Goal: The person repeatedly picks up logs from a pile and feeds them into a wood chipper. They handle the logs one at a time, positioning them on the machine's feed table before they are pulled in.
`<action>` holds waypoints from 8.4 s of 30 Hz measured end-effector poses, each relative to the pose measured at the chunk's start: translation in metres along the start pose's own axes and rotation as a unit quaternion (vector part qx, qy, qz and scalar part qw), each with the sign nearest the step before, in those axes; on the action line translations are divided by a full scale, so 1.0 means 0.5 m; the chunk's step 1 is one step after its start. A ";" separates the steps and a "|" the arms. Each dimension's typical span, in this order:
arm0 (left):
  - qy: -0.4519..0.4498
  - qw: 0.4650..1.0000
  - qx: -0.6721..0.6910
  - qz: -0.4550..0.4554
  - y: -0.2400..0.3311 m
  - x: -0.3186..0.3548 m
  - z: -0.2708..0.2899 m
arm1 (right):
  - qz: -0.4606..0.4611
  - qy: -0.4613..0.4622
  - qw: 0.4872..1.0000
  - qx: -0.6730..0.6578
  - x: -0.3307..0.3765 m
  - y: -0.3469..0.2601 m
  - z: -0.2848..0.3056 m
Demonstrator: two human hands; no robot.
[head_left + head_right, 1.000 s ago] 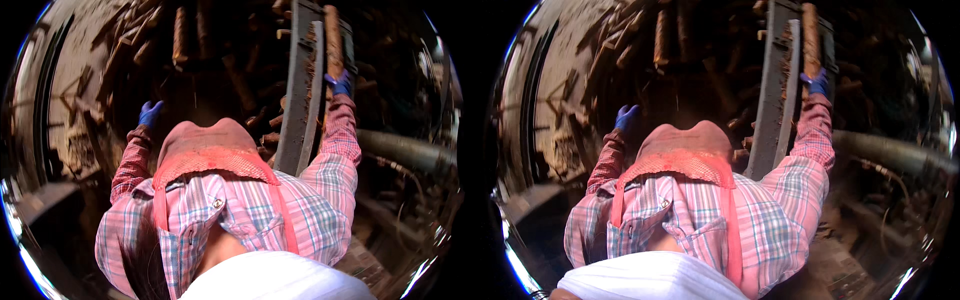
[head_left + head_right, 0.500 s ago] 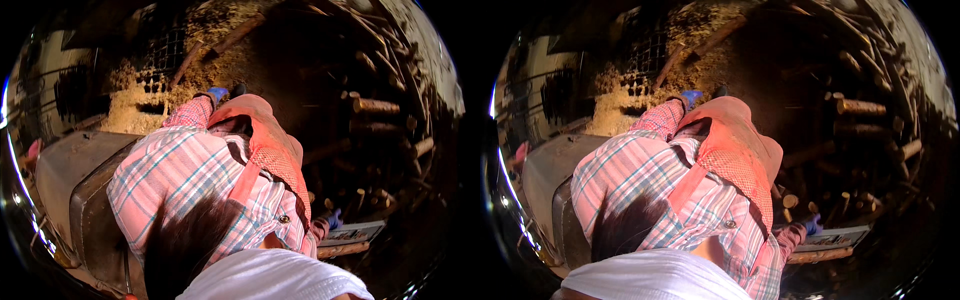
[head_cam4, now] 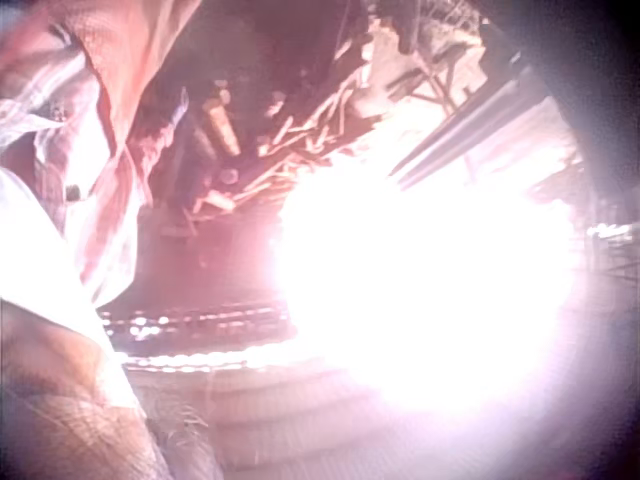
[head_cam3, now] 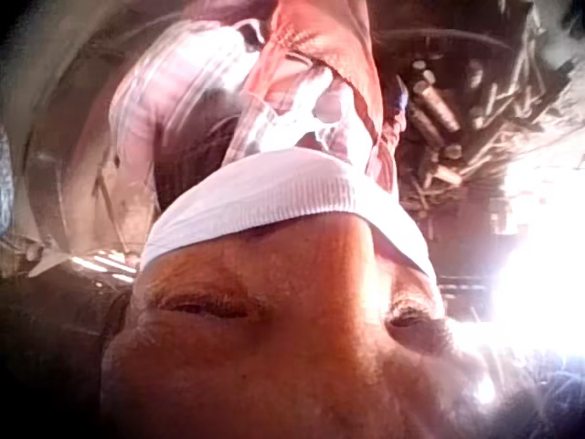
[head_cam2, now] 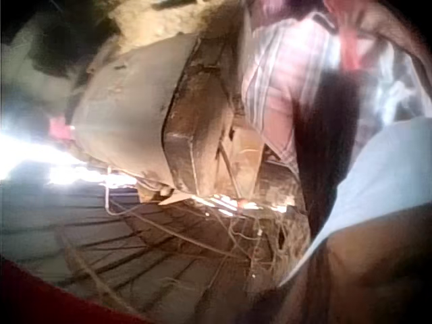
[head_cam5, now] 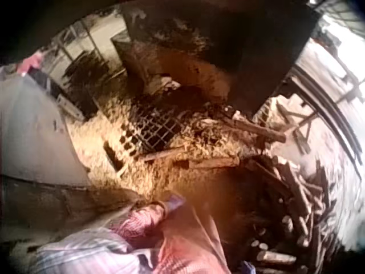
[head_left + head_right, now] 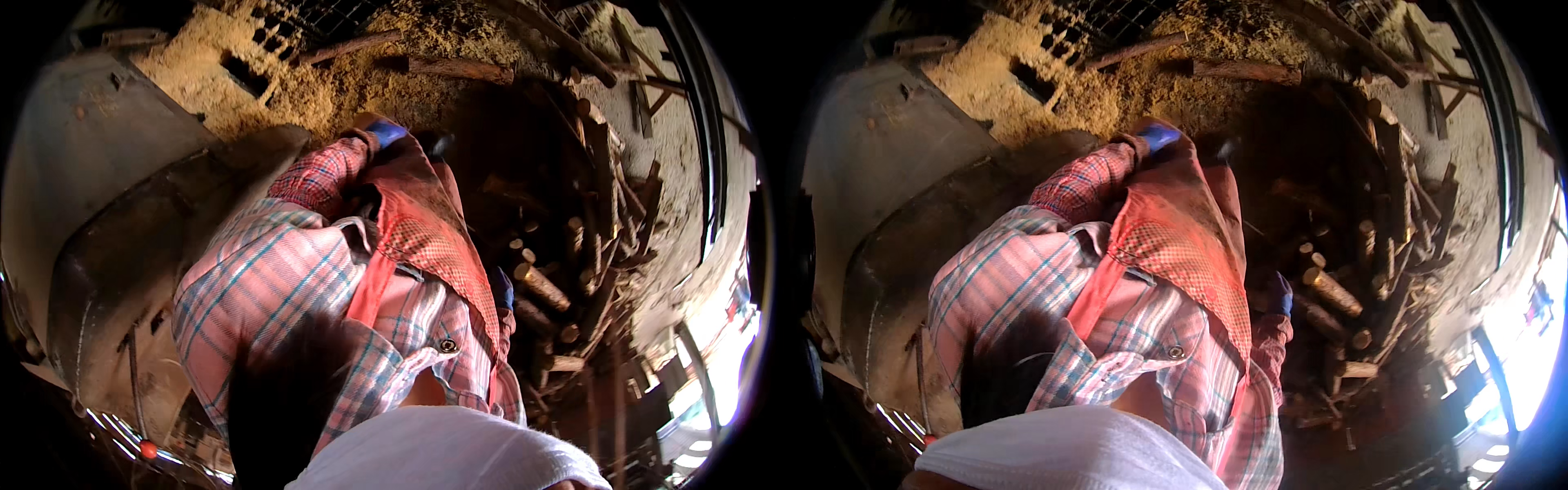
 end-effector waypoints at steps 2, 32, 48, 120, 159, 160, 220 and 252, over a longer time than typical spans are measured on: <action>-0.110 0.990 -0.050 0.074 -0.079 0.043 0.049 | 0.014 -0.057 0.995 0.078 -0.055 -0.132 -0.035; 0.283 0.786 0.003 0.550 -1.191 -0.187 0.300 | 0.628 -0.212 0.287 0.692 -0.996 -0.573 -1.747; 0.389 0.750 0.281 0.455 -1.277 -0.372 0.178 | 0.151 -0.323 0.641 0.679 -1.150 -0.480 -1.472; 0.411 -0.041 -0.151 0.898 1.067 1.112 -0.620 | -0.236 -0.661 -0.385 0.599 0.727 0.507 -0.266; 0.512 -0.776 0.363 0.064 0.152 -0.225 -0.592 | 0.492 -0.290 -0.565 0.596 -0.171 0.887 -1.002; 0.523 -0.760 0.381 0.056 0.090 -0.212 -0.623 | 0.534 -0.387 -0.519 0.544 -0.203 0.981 -1.132; 0.763 -0.569 0.235 0.199 0.498 0.467 -0.540 | 0.242 -0.709 -0.660 -0.058 0.906 0.629 -0.343; 0.564 -0.702 0.430 -0.059 -0.179 -0.162 -0.614 | 0.123 -0.409 0.049 0.903 -0.400 0.684 -1.329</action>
Point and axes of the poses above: each hand's wrist, its own x-axis away from the middle knuckle, its own z-axis out of the back of the hand, y = z × x, the point moved 1 cm from there along -x, towards the middle knuckle, and after that the axes turned 1 degree about -z, right-handed, at the moved point
